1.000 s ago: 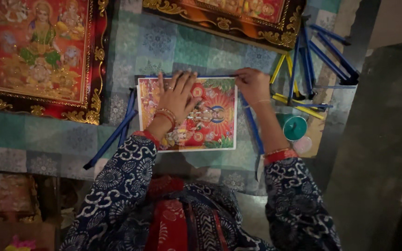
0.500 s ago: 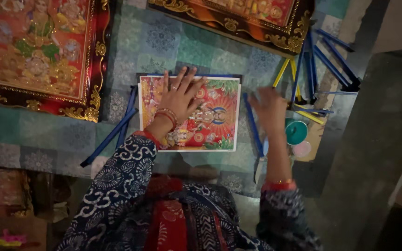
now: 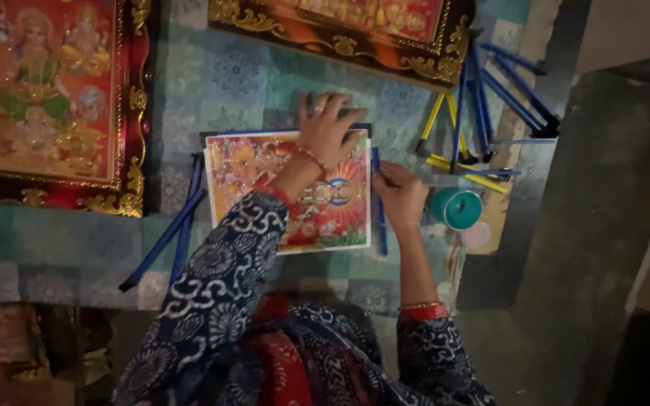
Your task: The person aligns a printed religious picture on the table and presses blue border tape along its edges, working around each side by hand. They then lift the taped picture, place it into an ornate picture frame, and adjust it to sit within the frame.
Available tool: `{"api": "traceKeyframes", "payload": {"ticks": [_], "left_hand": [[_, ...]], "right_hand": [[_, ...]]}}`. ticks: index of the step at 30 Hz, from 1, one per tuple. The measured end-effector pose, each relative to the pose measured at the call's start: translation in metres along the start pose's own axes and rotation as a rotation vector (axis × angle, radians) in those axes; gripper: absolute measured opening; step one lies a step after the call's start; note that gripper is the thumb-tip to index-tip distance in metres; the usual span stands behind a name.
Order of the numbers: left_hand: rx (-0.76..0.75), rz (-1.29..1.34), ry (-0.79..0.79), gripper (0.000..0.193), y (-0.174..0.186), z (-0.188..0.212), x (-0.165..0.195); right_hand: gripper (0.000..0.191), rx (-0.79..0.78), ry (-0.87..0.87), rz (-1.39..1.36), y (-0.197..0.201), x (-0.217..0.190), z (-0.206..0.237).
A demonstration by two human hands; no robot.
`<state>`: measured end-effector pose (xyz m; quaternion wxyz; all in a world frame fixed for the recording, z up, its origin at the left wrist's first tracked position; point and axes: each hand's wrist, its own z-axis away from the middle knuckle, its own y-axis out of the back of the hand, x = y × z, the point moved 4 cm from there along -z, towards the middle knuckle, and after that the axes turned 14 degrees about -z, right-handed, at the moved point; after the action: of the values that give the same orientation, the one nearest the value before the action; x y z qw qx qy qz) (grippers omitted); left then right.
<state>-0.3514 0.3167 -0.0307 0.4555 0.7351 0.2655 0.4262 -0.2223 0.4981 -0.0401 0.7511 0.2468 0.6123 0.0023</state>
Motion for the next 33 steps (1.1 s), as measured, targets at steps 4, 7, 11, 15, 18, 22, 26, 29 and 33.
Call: {"api": "traceKeyframes", "payload": {"ticks": [4, 7, 11, 15, 18, 22, 26, 29, 33], "left_hand": [[-0.053, 0.056, -0.084, 0.023, -0.003, -0.035, 0.001], [-0.074, 0.098, -0.1, 0.016, -0.005, -0.045, -0.001], [-0.048, 0.142, -0.072, 0.013, -0.009, -0.047, -0.003], [0.005, 0.132, -0.079, 0.011, -0.011, -0.045, -0.005], [0.021, 0.152, -0.069, 0.013, -0.013, -0.045, -0.007], [0.016, 0.164, -0.054, 0.015, -0.017, -0.047, -0.009], [0.028, 0.159, -0.048, 0.017, -0.018, -0.048, -0.011], [0.04, 0.151, -0.051, 0.018, -0.018, -0.048, -0.013], [0.042, 0.174, -0.033, 0.02, -0.016, -0.047, -0.013]], "right_hand": [[0.036, -0.029, -0.009, 0.035, 0.002, 0.004, -0.009], [0.034, -0.01, 0.004, 0.011, 0.003, 0.013, -0.015], [0.033, -0.015, -0.11, -0.204, 0.001, 0.035, -0.018], [0.034, -0.12, 0.005, -0.414, -0.007, 0.04, -0.022], [0.034, -0.101, -0.036, -0.42, -0.009, 0.035, -0.026], [0.027, -0.022, 0.01, -0.281, -0.012, 0.008, -0.02], [0.03, 0.111, 0.032, -0.044, -0.016, -0.013, -0.015], [0.03, 0.165, -0.04, -0.11, -0.021, -0.011, -0.015], [0.031, 0.245, -0.124, -0.128, -0.021, -0.002, -0.016]]}}
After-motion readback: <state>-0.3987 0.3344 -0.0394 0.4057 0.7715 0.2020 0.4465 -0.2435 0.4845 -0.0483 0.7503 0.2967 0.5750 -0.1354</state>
